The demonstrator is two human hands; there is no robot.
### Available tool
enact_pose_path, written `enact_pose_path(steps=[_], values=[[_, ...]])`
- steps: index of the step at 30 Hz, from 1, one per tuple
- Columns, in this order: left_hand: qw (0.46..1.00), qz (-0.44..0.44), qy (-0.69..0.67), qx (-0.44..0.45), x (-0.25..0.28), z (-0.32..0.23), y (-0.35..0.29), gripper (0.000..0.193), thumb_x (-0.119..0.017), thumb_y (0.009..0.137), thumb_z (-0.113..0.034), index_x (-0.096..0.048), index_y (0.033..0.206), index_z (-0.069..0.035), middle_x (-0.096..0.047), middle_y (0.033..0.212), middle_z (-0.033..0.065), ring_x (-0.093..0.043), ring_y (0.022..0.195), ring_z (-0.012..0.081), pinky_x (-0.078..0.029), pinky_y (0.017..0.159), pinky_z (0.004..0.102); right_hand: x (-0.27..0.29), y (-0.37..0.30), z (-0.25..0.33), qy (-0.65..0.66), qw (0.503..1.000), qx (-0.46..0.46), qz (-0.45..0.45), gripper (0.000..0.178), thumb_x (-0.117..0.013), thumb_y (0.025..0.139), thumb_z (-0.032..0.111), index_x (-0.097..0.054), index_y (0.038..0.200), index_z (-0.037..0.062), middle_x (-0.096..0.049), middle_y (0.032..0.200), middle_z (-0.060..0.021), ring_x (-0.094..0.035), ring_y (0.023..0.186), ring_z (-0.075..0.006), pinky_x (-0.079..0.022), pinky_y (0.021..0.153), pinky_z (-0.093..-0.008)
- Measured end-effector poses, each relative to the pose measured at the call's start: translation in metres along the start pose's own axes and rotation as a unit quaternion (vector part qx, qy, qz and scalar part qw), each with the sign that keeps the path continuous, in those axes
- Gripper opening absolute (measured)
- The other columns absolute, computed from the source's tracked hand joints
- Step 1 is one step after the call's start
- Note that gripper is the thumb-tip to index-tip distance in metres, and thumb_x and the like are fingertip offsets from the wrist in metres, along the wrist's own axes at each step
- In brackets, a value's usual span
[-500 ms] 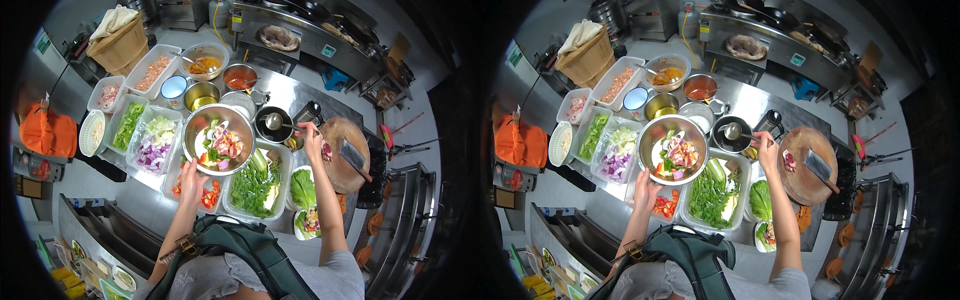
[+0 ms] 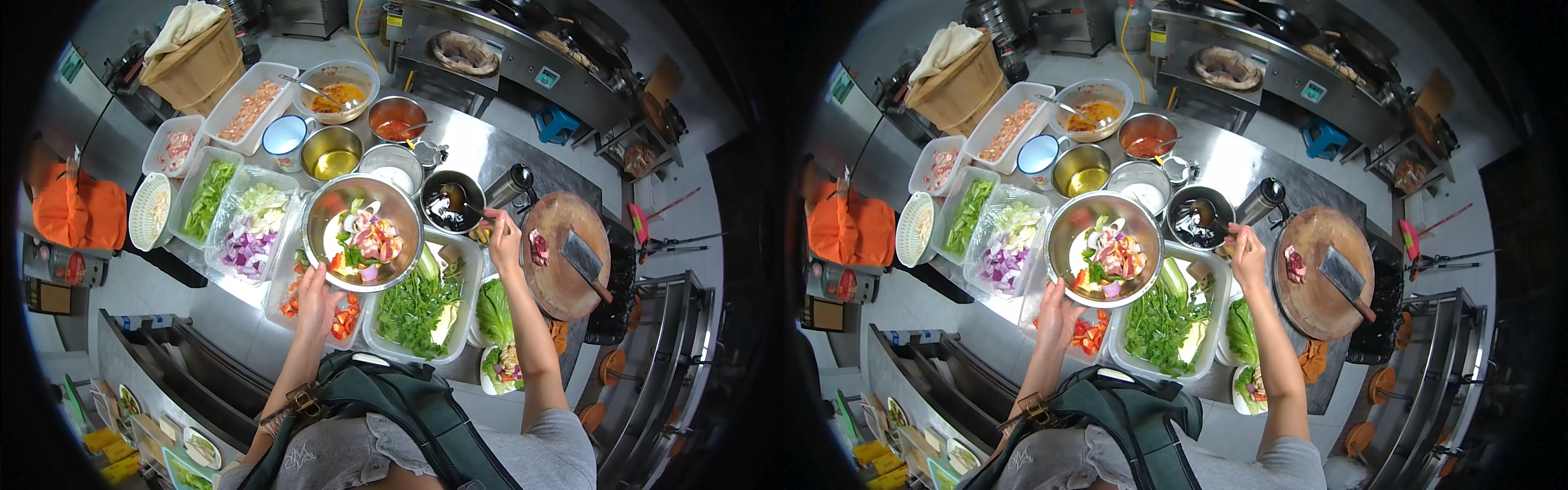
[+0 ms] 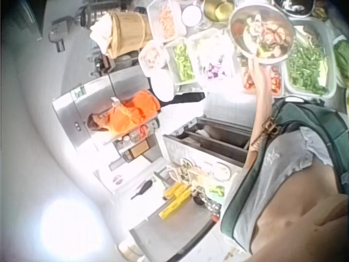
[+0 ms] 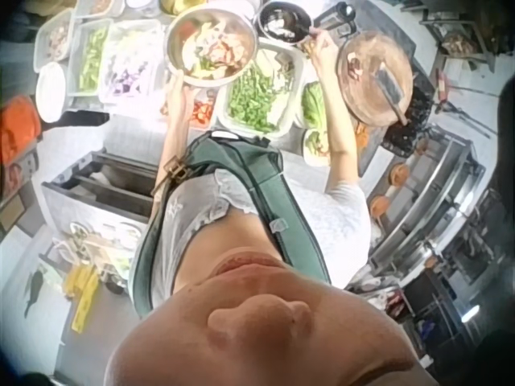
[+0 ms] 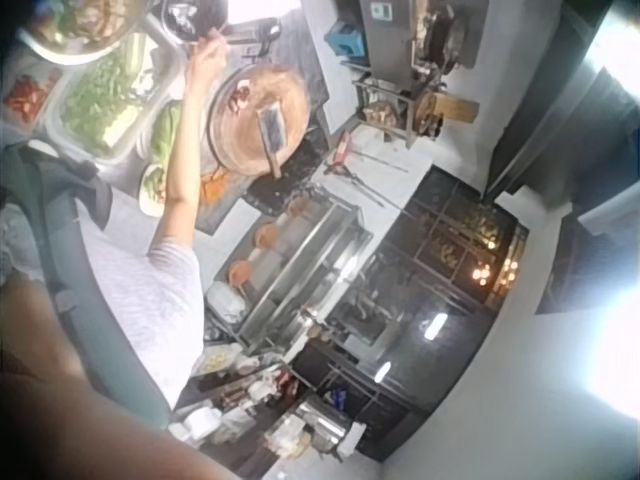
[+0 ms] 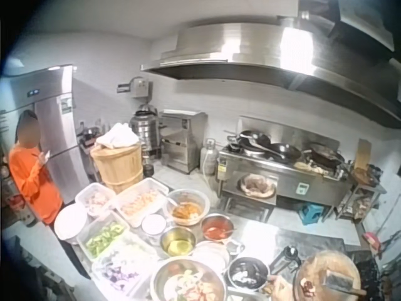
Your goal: The person assembles two salads by mixing chopped vegetables and meat in a metal bowl, then transferring the mixture onto lettuce-lined plates. They wash their hands, add sliced yellow fruit to a separate bowl, and place all dishes on a tray before carrying it out of the kitchen.
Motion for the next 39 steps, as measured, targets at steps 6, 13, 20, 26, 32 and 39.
enact_pose_path(steps=[6, 13, 20, 26, 32, 39], values=[[1.0, 0.01, -0.001, 0.003, -0.002, -0.002, 0.004, 0.032, -0.041, 0.099, -0.023, -0.043, 0.124, -0.004, -0.049, 0.127, 0.0108, -0.047, 0.119, 0.0236, -0.047, 0.093, 0.0472, -0.003, -0.002, -0.007, 0.047, 0.998, -0.042, -0.031, 0.041, -0.032, 0.101, 0.026, -0.055, 0.089, -0.005, -0.065, 0.095, -0.0152, -0.066, 0.069, -0.0184, -0.053, 0.065, -0.0276], [1.0, 0.01, 0.015, 0.0, -0.003, -0.002, 0.007, 0.032, -0.042, 0.098, -0.024, -0.043, 0.124, -0.004, -0.05, 0.126, 0.0102, -0.049, 0.117, 0.0226, -0.048, 0.09, 0.0458, 0.011, -0.003, -0.029, 0.204, 0.959, -0.141, -0.14, 0.045, -0.027, 0.102, 0.028, -0.051, 0.086, -0.0071, -0.064, 0.09, -0.0205, -0.066, 0.063, -0.023, -0.056, 0.062, -0.029], [1.0, 0.001, 0.021, 0.01, -0.009, 0.002, 0.012, 0.032, -0.043, 0.098, -0.023, -0.044, 0.124, -0.004, -0.05, 0.125, 0.0105, -0.05, 0.115, 0.0229, -0.046, 0.092, 0.0489, 0.038, 0.009, -0.003, 0.249, 0.948, -0.126, -0.154, 0.043, -0.025, 0.102, 0.026, -0.047, 0.085, -0.0059, -0.062, 0.091, -0.0248, -0.066, 0.066, -0.0279, -0.058, 0.062, -0.0331], [0.999, 0.045, 0.015, -0.011, -0.03, 0.003, 0.016, 0.028, -0.041, 0.099, -0.018, -0.048, 0.121, -0.003, -0.052, 0.121, 0.0091, -0.052, 0.111, 0.018, -0.05, 0.089, 0.0425, 0.058, 0.014, 0.07, 0.267, 0.953, -0.084, -0.112, 0.045, -0.026, 0.101, 0.03, -0.048, 0.085, -0.0048, -0.061, 0.093, -0.026, -0.066, 0.066, -0.0275, -0.058, 0.063, -0.0336], [0.998, 0.052, 0.029, -0.01, -0.039, 0.001, 0.013, 0.028, -0.044, 0.098, -0.02, -0.047, 0.12, -0.003, -0.054, 0.118, 0.0105, -0.053, 0.11, 0.0203, -0.051, 0.089, 0.0447, 0.025, -0.022, 0.137, 0.203, 0.979, -0.005, 0.008, 0.047, -0.028, 0.101, 0.031, -0.052, 0.087, -0.0071, -0.063, 0.097, -0.0225, -0.066, 0.073, -0.0246, -0.057, 0.066, -0.0343], [0.996, 0.079, 0.03, -0.018, -0.039, -0.012, -0.008, 0.028, -0.044, 0.098, -0.02, -0.049, 0.118, -0.001, -0.055, 0.117, 0.0103, -0.056, 0.107, 0.0193, -0.054, 0.085, 0.0433, -0.005, -0.077, 0.204, -0.173, 0.787, 0.543, 0.235, 0.031, -0.044, 0.093, 0.022, -0.06, 0.092, -0.0048, -0.062, 0.106, -0.0203, -0.063, 0.068, -0.0213, -0.053, 0.054, -0.0282]])
Point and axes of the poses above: each hand's wrist, its own y-axis towards the middle knuckle, its own x-axis out of the back of the hand, z = x × y, the point moved 6 cm from there along y, towards the middle knuckle
